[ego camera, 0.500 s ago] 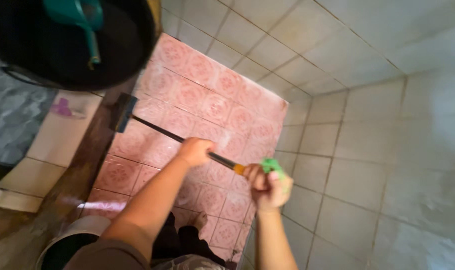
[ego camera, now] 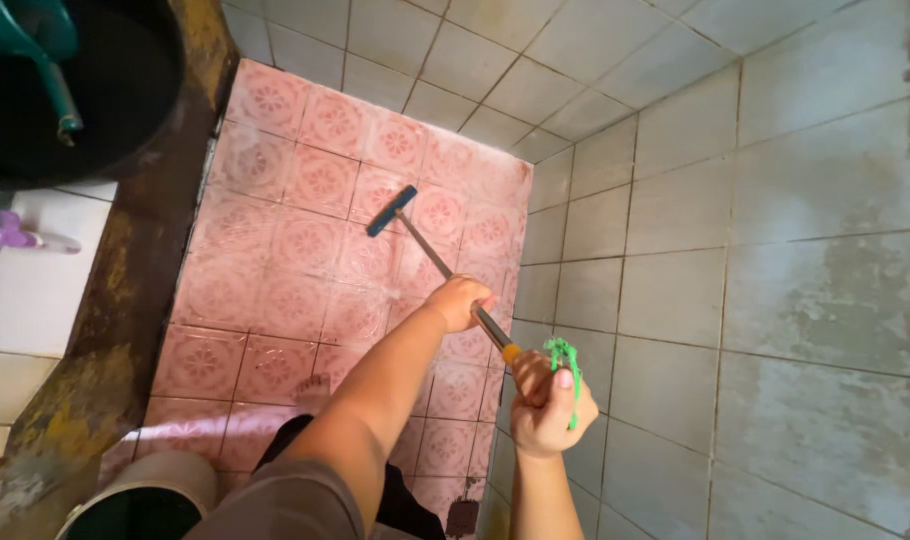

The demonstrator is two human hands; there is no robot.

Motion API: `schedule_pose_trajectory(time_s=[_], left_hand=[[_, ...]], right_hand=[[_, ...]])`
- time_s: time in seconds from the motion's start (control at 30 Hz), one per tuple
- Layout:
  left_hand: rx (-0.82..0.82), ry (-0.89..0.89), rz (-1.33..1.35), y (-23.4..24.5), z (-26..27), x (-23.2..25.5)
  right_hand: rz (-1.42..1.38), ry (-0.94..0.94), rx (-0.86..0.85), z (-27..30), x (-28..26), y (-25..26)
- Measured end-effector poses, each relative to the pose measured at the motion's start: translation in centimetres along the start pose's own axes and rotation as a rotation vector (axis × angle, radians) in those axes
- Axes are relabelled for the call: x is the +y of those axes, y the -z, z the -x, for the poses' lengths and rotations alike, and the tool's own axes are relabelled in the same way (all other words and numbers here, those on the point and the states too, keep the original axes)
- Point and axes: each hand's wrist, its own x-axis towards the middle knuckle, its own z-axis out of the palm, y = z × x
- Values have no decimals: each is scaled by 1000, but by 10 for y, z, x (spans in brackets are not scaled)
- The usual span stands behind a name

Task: The person cleans a tiled floor area by scooping water from a large basin with a green plastic scoop and pouring it onto the floor. They then use a floor squeegee to push the water across the pink patterned tiles, repeating the process to wet and clear the surface.

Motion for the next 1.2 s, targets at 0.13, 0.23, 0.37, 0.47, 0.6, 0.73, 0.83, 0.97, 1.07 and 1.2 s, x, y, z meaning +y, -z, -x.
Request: schedule_pose_trajectory(time_s=[0.13, 0.23, 0.37, 0.47, 0.6, 0.73, 0.83, 0.97, 1.07, 1.2], left_hand=[[-315, 265, -61, -8, -8, -18], [-132, 296, -17, 30, 6, -64], [97, 326, -516, 74, 24, -130], [40, 391, -335, 31, 3, -136], [-6, 456, 336, -95, -46, -60], [-308, 134, 167, -142, -66, 32], [-461, 383, 25, -142, -70, 66], [-324, 289, 30, -101, -57, 29], [-284, 349, -192, -41, -33, -39], [84, 217, -403, 10, 2, -96]], right_hand=[[-153, 2, 26, -5, 15, 29], [103, -23, 13, -3, 55, 16], [-219, -66, -77, 0, 118, -14], [-191, -77, 54, -10, 113, 11], [64, -59, 201, -27, 33, 83], [210, 33, 124, -25, -14, 112], [146, 98, 106, -25, -20, 132], [-19, 31, 122, -18, 4, 144], [-19, -61, 85, -6, 56, 112], [-226, -146, -37, 5, 111, 74]])
